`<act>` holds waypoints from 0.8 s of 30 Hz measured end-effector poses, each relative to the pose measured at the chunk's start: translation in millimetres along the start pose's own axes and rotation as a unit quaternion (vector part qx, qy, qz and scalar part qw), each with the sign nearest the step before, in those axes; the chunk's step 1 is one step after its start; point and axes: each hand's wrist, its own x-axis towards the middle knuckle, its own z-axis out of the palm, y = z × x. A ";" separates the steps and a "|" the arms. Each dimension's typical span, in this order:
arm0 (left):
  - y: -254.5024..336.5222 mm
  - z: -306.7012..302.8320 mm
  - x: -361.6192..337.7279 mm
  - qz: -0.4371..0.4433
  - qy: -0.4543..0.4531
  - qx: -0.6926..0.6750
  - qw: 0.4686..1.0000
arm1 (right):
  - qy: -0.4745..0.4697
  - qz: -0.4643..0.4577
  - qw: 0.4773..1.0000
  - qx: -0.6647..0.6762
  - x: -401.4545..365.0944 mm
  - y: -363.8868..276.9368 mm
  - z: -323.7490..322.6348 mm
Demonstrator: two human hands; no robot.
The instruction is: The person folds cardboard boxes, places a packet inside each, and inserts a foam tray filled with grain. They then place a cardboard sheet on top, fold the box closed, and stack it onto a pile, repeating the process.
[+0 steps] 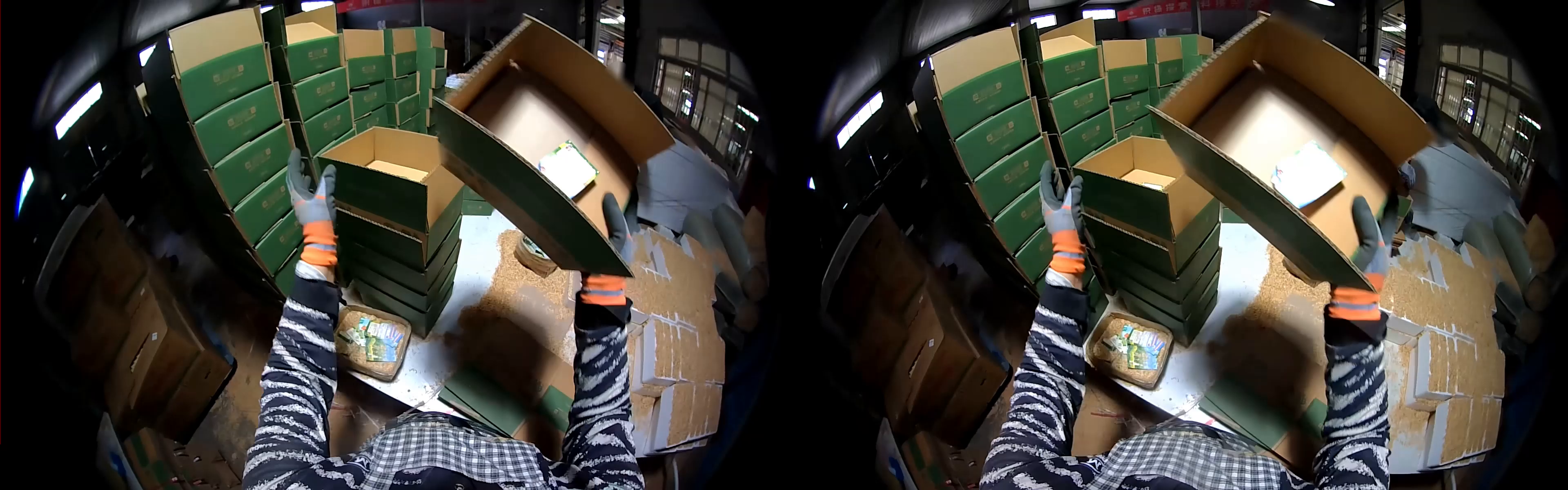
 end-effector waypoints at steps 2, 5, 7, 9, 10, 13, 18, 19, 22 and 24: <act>-40.3 -26.8 18.3 -0.105 -0.064 0.059 0.991 | -0.047 -0.149 0.957 -0.243 20.1 0.6 42.5; -101.1 -51.1 4.2 -0.121 -0.149 0.035 0.981 | 0.075 0.058 0.959 0.266 17.3 -17.7 155.8; -161.9 -89.8 1.6 -0.032 -0.201 0.206 0.957 | 0.036 0.102 0.975 0.194 9.8 3.5 200.7; -143.1 -93.9 -2.4 -0.135 -0.180 0.180 0.958 | -0.063 0.164 0.973 0.148 4.9 55.9 233.7; -110.8 -85.0 -9.5 -0.098 -0.178 0.202 0.958 | -0.098 0.206 0.972 0.050 0.9 59.7 233.6; -149.9 -106.8 -4.7 0.055 -0.150 0.340 0.927 | -0.208 0.091 0.968 -0.102 1.7 81.4 201.2; -174.9 -114.5 -5.2 -0.105 -0.138 0.246 0.954 | -0.187 0.152 0.956 -0.168 -113.3 95.7 167.5; -180.7 -118.8 -5.6 -0.081 -0.146 0.304 0.938 | -0.255 0.256 0.922 -0.143 -140.7 102.3 175.9; -152.3 -92.5 -15.5 -0.158 -0.117 0.105 0.975 | -0.184 0.228 0.922 -0.252 -192.7 139.1 229.6; -161.0 -86.3 -18.5 -0.210 -0.090 -0.024 0.973 | -0.175 0.246 0.929 -0.215 -162.2 133.2 223.2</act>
